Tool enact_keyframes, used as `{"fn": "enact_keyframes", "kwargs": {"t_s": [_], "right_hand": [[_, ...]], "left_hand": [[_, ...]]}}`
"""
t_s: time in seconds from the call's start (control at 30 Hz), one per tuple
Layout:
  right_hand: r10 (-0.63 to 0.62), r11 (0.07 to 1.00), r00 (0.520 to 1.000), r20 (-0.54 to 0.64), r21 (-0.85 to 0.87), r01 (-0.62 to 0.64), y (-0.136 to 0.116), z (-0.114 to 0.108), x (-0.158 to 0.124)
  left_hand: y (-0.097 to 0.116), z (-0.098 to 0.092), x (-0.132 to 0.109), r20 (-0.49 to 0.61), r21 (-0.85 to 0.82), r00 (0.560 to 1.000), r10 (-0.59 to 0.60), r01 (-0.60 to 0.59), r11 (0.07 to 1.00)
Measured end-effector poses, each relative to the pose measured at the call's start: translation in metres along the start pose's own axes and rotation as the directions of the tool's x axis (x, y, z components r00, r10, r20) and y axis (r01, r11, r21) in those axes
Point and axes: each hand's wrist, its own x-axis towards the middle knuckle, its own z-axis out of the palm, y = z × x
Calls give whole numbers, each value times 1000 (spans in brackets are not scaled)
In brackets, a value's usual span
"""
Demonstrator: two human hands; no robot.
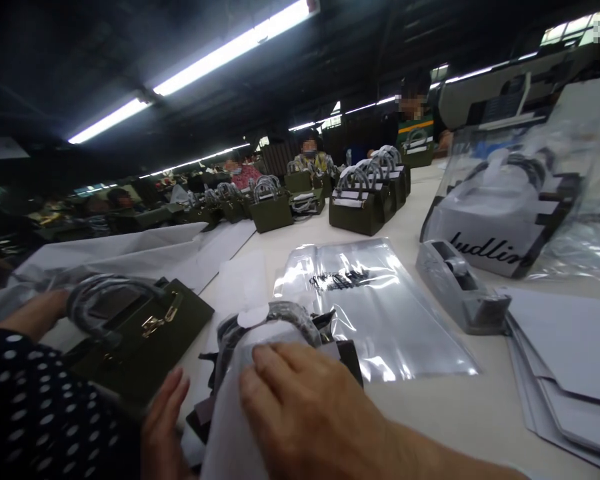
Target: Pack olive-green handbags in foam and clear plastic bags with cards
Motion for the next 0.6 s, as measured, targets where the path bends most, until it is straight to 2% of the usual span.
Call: {"fn": "enact_keyframes", "kwargs": {"t_s": [0.1,0.17,0.23,0.33,0.43,0.5,0.6], "right_hand": [[-8,980,999,34,-197,15,-27,30,-24],[-23,974,998,58,-223,36,-37,45,-46],[-38,979,993,114,-197,60,-37,48,-62],[-107,988,965,238,-85,131,-20,26,-64],[-222,975,888,402,61,216,5,-8,-52],[-246,969,868,431,110,220,15,-23,-48],[-248,969,873,419,113,221,8,-17,-54]], "left_hand": [[2,4,23,161,-87,987,6,8,996],[1,7,29,219,-134,976,-14,45,990],[-2,10,31,232,-124,973,-13,43,991],[-3,11,33,228,-54,974,-5,18,998],[0,13,37,202,10,979,-24,23,1000],[3,15,41,184,46,982,-32,24,999],[4,17,44,190,72,981,-42,29,997]]}}
